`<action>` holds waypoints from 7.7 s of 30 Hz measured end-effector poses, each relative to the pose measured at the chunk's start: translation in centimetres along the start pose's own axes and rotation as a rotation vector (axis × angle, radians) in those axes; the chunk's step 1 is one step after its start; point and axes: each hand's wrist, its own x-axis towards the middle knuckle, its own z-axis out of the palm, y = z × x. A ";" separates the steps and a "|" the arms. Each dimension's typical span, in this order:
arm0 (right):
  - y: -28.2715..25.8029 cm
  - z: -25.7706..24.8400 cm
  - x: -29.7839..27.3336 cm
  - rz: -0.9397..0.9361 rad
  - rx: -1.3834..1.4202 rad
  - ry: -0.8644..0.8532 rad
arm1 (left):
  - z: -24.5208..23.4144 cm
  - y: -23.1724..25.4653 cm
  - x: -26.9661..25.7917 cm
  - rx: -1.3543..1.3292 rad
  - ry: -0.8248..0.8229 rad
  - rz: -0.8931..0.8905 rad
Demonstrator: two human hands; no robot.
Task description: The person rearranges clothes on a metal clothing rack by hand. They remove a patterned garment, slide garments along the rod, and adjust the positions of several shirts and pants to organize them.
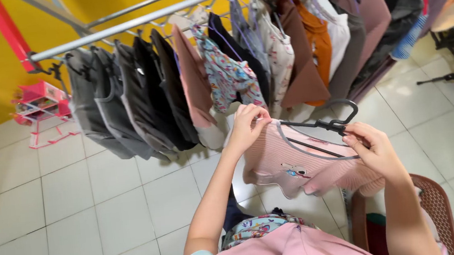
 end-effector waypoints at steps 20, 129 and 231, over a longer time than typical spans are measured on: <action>0.1 25.5 21.9 0.121 0.492 0.187 | -19.1 -23.1 5.8 -0.017 0.378 -0.187; 2.8 31.9 38.0 0.025 0.356 0.052 | -3.5 -27.6 4.1 0.096 0.620 -0.624; 8.5 26.5 42.4 -0.015 0.595 -0.266 | 2.2 -27.3 13.6 -0.339 0.342 -0.537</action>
